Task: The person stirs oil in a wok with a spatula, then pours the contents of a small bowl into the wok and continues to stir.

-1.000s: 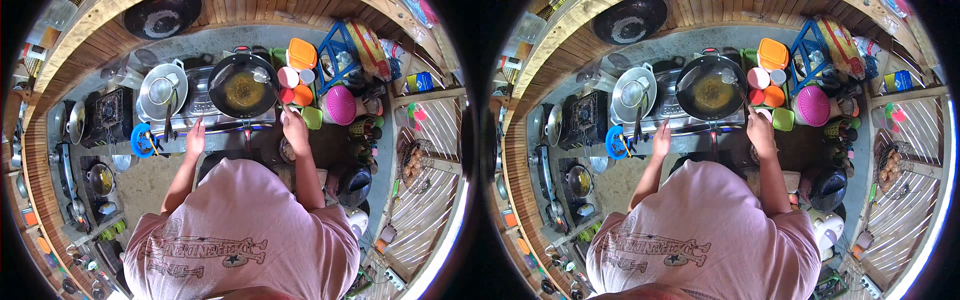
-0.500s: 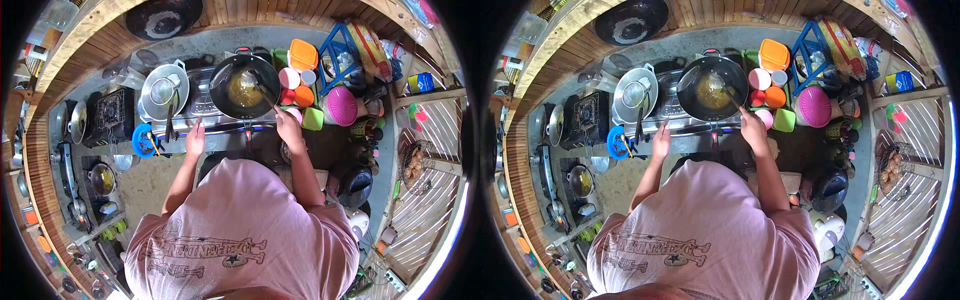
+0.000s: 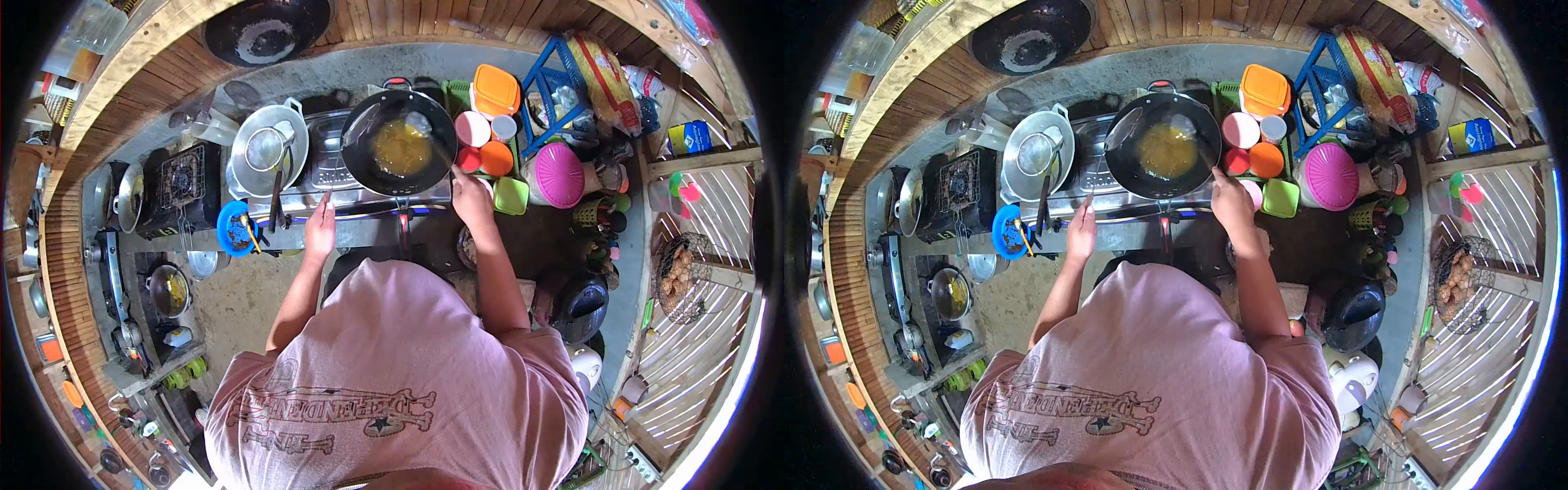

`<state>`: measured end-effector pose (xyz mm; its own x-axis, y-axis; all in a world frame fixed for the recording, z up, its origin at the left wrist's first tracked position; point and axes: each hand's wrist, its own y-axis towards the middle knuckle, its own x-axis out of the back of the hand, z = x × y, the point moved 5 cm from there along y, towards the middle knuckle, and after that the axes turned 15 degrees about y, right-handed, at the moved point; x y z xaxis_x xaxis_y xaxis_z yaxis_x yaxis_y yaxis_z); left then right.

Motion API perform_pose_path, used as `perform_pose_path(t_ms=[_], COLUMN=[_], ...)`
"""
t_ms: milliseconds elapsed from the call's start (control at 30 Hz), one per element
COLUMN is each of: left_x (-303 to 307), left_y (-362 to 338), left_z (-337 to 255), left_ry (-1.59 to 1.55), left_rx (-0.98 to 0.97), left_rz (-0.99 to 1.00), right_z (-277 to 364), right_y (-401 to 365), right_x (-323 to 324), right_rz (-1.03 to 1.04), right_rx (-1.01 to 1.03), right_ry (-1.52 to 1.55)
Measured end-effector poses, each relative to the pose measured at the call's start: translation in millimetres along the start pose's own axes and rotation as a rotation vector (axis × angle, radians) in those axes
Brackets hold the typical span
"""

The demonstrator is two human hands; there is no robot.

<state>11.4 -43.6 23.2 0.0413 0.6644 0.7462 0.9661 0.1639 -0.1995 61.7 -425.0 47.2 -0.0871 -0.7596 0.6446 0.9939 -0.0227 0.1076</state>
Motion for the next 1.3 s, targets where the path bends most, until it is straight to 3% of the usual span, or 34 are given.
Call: perform_pose_path(t_ms=[167,267,333,400,467,633,800,967,1300], left_x=[5.6,6.1,6.7,5.3,6.2,7.0,3.8,-1.0,4.3], left_y=[-3.7,-4.6,-5.8,-6.5,-6.6,-7.4,-6.0,-1.6,-3.3], left_z=[-4.5,-3.4,-6.0,-4.5,-5.7,-7.0,-2.2,11.4,5.5], left_ry=[0.022,0.010,0.001,-0.008,0.040,0.018,-0.031,-0.036,-0.010], left_rx=[0.008,0.024,0.033,0.043,-0.078,-0.008,0.027,0.001,0.016], left_rz=[-0.019,-0.029,-0.018,-0.008,-0.132,-0.083,-0.044,-0.058,-0.047], right_z=[19.9,14.8,8.6,-4.0,-11.2,-11.3,5.5,4.8,-7.9], right_y=[-7.2,-5.3,-3.1,1.4,3.4,5.3,-4.2,-3.0,13.9], right_x=[7.7,15.2,20.8,21.3,21.8,12.2,0.1,5.6,7.6], right_rz=[0.073,0.017,-0.097,-0.059,-0.091,-0.027,0.089,-0.014,-0.035], right_rx=[-0.032,-0.012,0.042,-0.007,0.017,-0.082,-0.103,0.004,0.001], right_ry=[0.163,0.158,0.142,0.094,0.028,-0.055,0.128,0.208,-0.079])
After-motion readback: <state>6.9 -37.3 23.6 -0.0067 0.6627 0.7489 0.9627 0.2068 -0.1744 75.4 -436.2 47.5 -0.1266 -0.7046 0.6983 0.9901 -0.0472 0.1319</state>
